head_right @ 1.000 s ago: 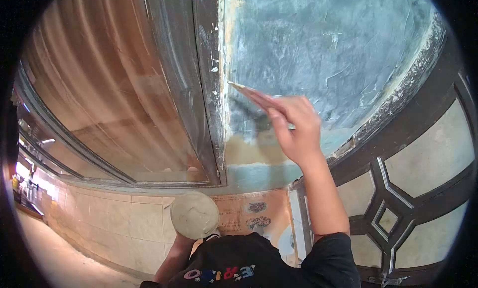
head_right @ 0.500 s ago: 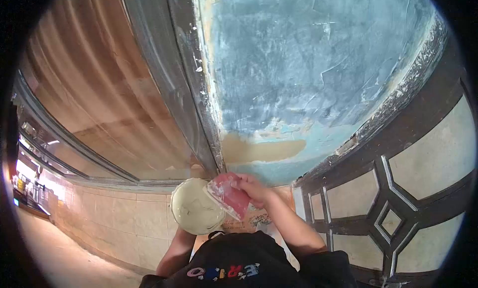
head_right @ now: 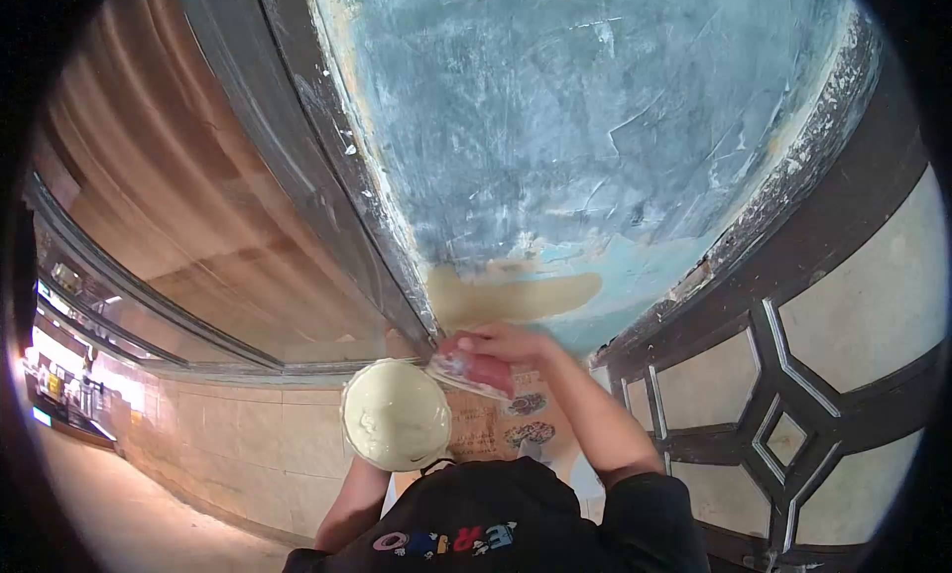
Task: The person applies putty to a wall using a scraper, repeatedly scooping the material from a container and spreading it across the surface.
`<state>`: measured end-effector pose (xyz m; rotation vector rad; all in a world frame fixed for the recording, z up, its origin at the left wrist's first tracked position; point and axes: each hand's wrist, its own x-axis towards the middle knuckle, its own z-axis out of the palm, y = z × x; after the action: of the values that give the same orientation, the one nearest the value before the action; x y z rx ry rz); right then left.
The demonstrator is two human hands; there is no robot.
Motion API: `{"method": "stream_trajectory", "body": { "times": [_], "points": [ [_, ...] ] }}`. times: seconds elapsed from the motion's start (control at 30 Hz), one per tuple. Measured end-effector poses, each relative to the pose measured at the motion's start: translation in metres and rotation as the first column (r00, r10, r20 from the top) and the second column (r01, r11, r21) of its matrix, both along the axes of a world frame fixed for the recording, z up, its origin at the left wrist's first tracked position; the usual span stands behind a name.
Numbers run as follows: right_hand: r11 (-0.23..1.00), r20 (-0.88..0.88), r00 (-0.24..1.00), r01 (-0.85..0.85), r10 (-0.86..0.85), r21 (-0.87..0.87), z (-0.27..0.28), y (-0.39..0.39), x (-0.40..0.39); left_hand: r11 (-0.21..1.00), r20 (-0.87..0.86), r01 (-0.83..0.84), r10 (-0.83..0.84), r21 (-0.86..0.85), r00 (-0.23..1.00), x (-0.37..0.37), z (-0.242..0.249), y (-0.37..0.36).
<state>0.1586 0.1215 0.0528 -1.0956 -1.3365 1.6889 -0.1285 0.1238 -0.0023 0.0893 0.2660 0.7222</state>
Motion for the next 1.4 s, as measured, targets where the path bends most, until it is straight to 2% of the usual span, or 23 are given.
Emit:
{"method": "stream_trajectory", "body": {
  "times": [0.07, 0.17, 0.27, 0.3, 0.4, 0.53, 0.57, 0.67, 0.7, 0.73, 0.8, 0.87, 0.93, 0.97, 1.0, 1.07, 1.1, 1.13, 1.2, 1.27, 1.33, 1.37, 1.4],
  "points": [
    [0.999, 0.008, 1.000, -0.008, 0.008, -0.053, -0.003, 0.000, 0.011, 0.999, -0.012, -0.045, 0.045, 0.015, 0.999, -0.003, -0.004, 0.004],
    [0.989, -0.231, 0.971, 0.029, -0.063, -0.148, 0.018, 0.007, 0.011, 0.998, 0.054, -0.066, 0.066, 0.006, 0.996, -0.004, -0.020, 0.010],
    [0.999, -0.171, 0.985, 0.002, -0.011, -0.052, 0.002, 0.019, -0.021, 0.992, -0.103, -0.115, 0.120, 0.053, 0.987, 0.010, -0.005, 0.006],
    [0.992, -0.098, 0.989, -0.119, 0.114, -0.040, 0.007, 0.020, -0.025, 0.973, -0.224, -0.105, 0.152, 0.206, 0.963, 0.011, -0.015, 0.009],
    [0.992, -0.173, 0.982, 0.058, -0.077, -0.110, -0.023, 0.002, -0.016, 0.994, -0.039, -0.092, 0.094, 0.058, 0.995, 0.007, -0.007, 0.002],
    [0.977, -0.045, 0.998, 0.040, -0.050, -0.208, -0.023, -0.017, 0.010, 0.986, -0.075, -0.142, 0.149, 0.083, 0.986, 0.004, -0.005, 0.008],
    [0.983, -0.122, 0.989, 0.060, -0.082, -0.174, -0.028, -0.015, 0.012, 0.942, -0.108, -0.179, 0.217, 0.284, 0.970, -0.001, 0.002, 0.001],
    [0.988, -0.284, 0.949, 0.107, -0.134, -0.110, -0.017, -0.009, -0.004, 0.989, 0.059, -0.080, 0.073, 0.121, 0.996, 0.005, 0.000, 0.002],
    [0.988, -0.368, 0.918, 0.132, -0.150, -0.074, -0.011, -0.005, -0.014, 0.964, -0.086, -0.202, 0.220, 0.175, 0.972, 0.011, 0.001, 0.000],
    [0.988, -0.370, 0.917, 0.134, -0.152, -0.075, -0.010, -0.004, -0.023, 0.964, -0.089, -0.200, 0.218, 0.175, 0.972, 0.010, -0.009, 0.002],
    [0.990, -0.185, 0.980, 0.046, -0.071, -0.132, -0.011, -0.007, -0.036, 0.978, -0.213, -0.097, 0.136, 0.185, 0.968, 0.007, -0.035, 0.008],
    [0.989, -0.134, 0.987, 0.065, -0.083, -0.134, -0.029, -0.018, -0.022, 0.988, -0.101, -0.102, 0.114, 0.112, 0.988, 0.005, -0.014, 0.005],
    [0.991, 0.096, 0.987, 0.133, -0.131, -0.018, -0.064, -0.026, -0.001, 0.975, 0.058, -0.141, 0.133, 0.171, 0.989, -0.002, 0.000, 0.009],
    [0.971, -0.052, 0.970, 0.239, -0.239, -0.010, -0.073, -0.033, -0.003, 0.975, 0.057, -0.145, 0.138, 0.169, 0.989, -0.007, 0.000, 0.010],
    [0.972, -0.050, 0.971, 0.233, -0.233, -0.014, -0.071, -0.038, 0.004, 0.978, 0.024, -0.158, 0.156, 0.139, 0.987, -0.011, -0.001, 0.011],
    [0.815, -0.182, 0.838, 0.412, -0.515, -0.408, -0.057, -0.049, 0.017, 0.980, -0.038, -0.182, 0.185, 0.077, 0.982, -0.014, -0.004, 0.010],
    [0.755, -0.387, 0.694, 0.350, -0.607, -0.555, -0.049, -0.046, 0.012, 0.980, -0.036, -0.183, 0.186, 0.073, 0.982, -0.013, -0.005, 0.009],
    [0.754, -0.384, 0.696, 0.351, -0.607, -0.556, -0.040, -0.043, 0.010, 0.983, -0.068, -0.167, 0.172, 0.074, 0.983, -0.011, -0.006, 0.009],
    [0.947, -0.817, 0.496, 0.031, -0.293, -0.321, -0.029, -0.039, 0.007, 0.989, -0.134, -0.131, 0.140, 0.075, 0.981, -0.006, -0.008, 0.007],
    [0.959, -0.845, 0.480, -0.027, -0.235, -0.281, -0.019, -0.036, -0.003, 0.980, -0.098, -0.112, 0.129, 0.167, 0.987, 0.001, -0.002, 0.006],
    [0.966, -0.869, 0.462, -0.088, -0.176, -0.243, -0.017, -0.032, -0.011, 0.989, -0.163, -0.126, 0.136, 0.071, 0.977, 0.008, 0.018, 0.000],
    [0.951, -0.789, 0.597, -0.132, -0.149, -0.280, -0.018, -0.030, -0.014, 0.940, -0.194, -0.136, 0.204, 0.314, 0.960, 0.008, 0.021, -0.004],
    [0.932, -0.691, 0.715, -0.168, -0.110, -0.321, -0.019, -0.028, -0.019, 0.940, -0.193, -0.140, 0.207, 0.312, 0.959, 0.013, 0.021, -0.005]
  ]
}}
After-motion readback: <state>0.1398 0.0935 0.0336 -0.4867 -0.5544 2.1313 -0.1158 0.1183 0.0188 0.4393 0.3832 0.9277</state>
